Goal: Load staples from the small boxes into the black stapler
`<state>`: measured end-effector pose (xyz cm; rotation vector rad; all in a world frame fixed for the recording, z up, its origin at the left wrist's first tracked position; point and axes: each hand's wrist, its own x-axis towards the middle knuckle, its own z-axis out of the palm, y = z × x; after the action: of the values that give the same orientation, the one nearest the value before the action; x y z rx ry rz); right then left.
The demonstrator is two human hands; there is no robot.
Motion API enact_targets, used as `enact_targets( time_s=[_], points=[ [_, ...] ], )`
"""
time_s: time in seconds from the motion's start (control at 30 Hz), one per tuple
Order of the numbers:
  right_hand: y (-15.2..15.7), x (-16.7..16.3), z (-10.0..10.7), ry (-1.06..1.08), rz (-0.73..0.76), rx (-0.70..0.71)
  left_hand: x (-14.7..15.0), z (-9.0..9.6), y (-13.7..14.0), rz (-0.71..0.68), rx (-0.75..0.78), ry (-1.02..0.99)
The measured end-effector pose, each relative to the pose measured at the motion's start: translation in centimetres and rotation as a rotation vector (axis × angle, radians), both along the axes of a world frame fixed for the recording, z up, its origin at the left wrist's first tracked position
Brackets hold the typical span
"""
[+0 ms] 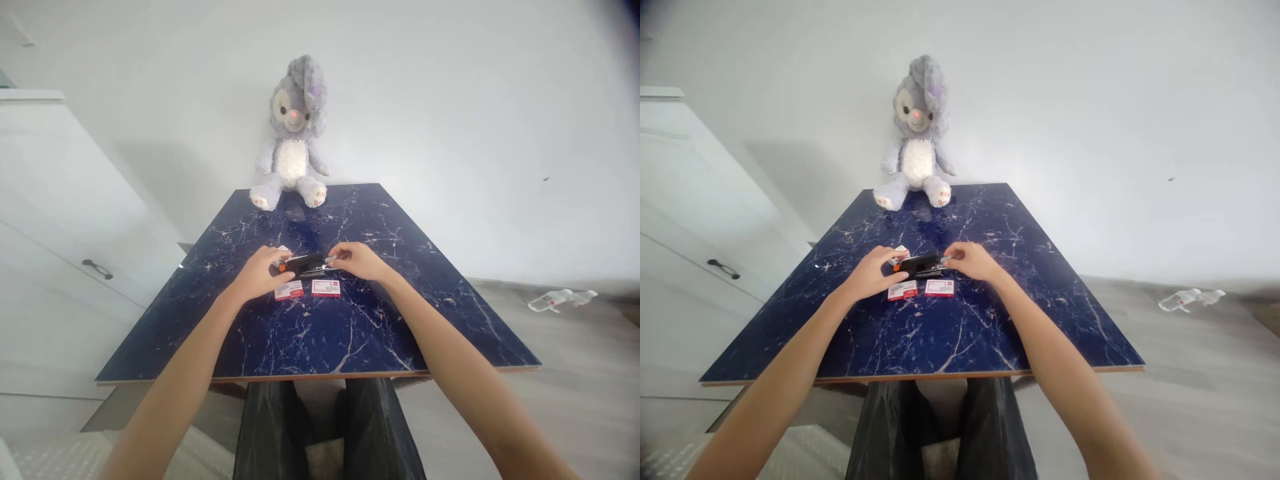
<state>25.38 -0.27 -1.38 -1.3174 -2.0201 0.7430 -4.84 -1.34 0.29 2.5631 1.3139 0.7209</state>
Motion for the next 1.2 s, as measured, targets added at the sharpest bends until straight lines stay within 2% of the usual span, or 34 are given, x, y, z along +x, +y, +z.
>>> enact_targets(
  time_s=[0.23, 0.57, 0.77, 0.93, 1.03, 1.2],
  points=[
    [0.4, 0.2, -0.6, -0.105, 0.056, -0.068, 0.3, -1.0, 0.3, -0.004, -0.05, -0.017],
    [0.1, 0.1, 0.1, -0.156, 0.033, -0.082, 0.0, -0.7, 0.3, -0.024, -0.095, -0.027],
    [0.8, 0.5, -0.1, -0.173, -0.204, -0.172, -0.9, -0.3, 0.5, 0.014, -0.238, 0.023],
    [0.9, 0.5, -0.4, -0.222, -0.155, -0.124, -1.0, -0.5, 0.6, 0.029, -0.246, -0.014],
    [0.7, 0.3, -0.6, -0.186, -0.165, -0.139, -0.8, -0.5, 0.6, 0.036, -0.251, -0.02],
    [0.2, -0.7, -0.9, -0.239, -0.186, -0.056, -0.6, -0.4, 0.4, 0.033, -0.282, -0.053]
  ],
)
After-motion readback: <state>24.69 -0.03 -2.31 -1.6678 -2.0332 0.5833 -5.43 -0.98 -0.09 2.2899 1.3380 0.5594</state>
